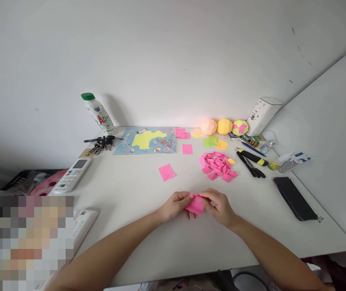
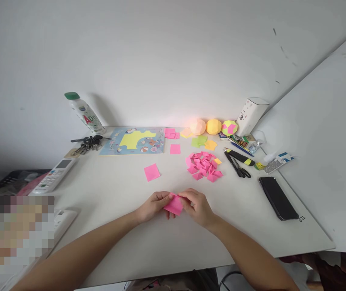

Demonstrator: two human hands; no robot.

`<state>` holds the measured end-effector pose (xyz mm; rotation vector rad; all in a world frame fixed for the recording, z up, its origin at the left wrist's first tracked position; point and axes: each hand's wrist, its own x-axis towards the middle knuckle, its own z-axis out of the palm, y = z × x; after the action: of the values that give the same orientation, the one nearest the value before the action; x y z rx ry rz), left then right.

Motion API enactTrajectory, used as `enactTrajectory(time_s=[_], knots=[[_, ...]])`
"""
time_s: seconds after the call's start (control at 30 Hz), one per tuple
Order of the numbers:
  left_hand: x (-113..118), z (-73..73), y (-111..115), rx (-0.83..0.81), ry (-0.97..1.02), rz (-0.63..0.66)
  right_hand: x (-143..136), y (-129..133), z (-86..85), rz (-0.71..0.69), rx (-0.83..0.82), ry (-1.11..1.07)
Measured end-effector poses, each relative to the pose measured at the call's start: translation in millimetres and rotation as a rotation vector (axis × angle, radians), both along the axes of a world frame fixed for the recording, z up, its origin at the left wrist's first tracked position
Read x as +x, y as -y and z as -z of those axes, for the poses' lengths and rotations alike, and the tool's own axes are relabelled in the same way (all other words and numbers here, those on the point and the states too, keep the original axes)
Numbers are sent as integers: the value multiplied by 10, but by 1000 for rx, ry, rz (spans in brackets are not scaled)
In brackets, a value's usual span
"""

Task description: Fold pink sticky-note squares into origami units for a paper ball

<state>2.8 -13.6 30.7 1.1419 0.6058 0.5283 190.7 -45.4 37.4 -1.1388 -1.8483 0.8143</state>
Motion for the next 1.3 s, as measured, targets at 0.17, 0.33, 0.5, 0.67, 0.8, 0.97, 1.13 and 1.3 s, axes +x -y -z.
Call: enactTrajectory(time_s=[0.17, 0.33, 0.5, 0.67, 0.8, 0.97, 1.13, 1.3], knots=[[6, -10, 7, 55, -38, 46, -12, -7, -65, 83, -364, -225], [1, 0, -4, 37, -26, 40, -22, -3, -29, 127, -345, -263], [3, 24, -29, -44, 16, -50, 23, 8, -8, 59, -16, -171], [12, 33, -35, -104, 62, -147, 34, 12, 16, -93, 86, 45], [12, 48, -34, -100, 78, -154, -17, 16, 74, -73, 61, 97], [8, 55, -37, -89, 91, -118, -43, -12, 72, -35, 135, 23], [-14, 27, -37, -81, 73, -51, -36, -15, 37, 5, 128, -19], [-37, 9, -26, -53, 106, 5, -51, -5, 38, 54, 54, -104]])
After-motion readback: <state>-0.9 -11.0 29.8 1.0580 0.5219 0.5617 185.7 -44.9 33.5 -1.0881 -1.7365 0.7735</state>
